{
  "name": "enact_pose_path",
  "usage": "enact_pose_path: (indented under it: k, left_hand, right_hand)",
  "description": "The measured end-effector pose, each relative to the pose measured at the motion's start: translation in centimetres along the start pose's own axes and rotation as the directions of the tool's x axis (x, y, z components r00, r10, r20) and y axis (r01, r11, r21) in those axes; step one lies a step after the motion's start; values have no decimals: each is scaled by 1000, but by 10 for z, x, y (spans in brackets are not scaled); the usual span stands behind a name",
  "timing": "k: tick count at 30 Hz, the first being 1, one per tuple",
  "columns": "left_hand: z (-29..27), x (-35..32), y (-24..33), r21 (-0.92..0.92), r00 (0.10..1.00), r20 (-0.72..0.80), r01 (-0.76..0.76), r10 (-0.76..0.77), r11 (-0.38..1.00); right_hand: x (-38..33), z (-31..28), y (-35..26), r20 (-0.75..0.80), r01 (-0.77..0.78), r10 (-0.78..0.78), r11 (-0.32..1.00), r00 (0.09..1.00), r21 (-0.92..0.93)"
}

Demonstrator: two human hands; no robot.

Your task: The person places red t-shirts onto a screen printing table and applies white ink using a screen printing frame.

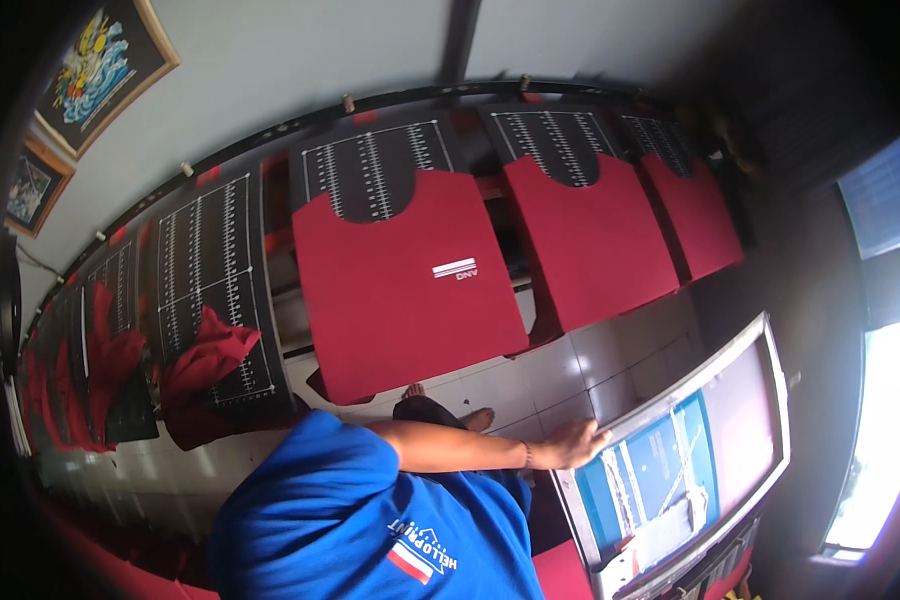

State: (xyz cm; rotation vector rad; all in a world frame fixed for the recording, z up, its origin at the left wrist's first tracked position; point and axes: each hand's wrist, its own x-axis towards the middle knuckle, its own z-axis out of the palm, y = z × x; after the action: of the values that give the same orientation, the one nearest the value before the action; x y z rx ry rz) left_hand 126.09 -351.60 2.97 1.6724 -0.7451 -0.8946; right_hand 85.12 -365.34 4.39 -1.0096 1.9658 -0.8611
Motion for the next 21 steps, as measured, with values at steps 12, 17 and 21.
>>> enact_pose_path:
  k: [12, 17, 21]
  left_hand:
    - [159, 52, 61, 62, 946, 325, -3, -17, 998]
    - [230, 71, 54, 107, 947, 309, -129, 91, 986]
    - [267, 112, 33, 268, 813, 418, -537, 405, 800]
  right_hand:
    - [54, -2, 17, 1, -90, 90, 996, 996, 0]
    - [86, -51, 39, -79, -121, 125, 991, 989, 58]
    - [112, -131, 76, -176, -94, 135, 970, 975, 224]
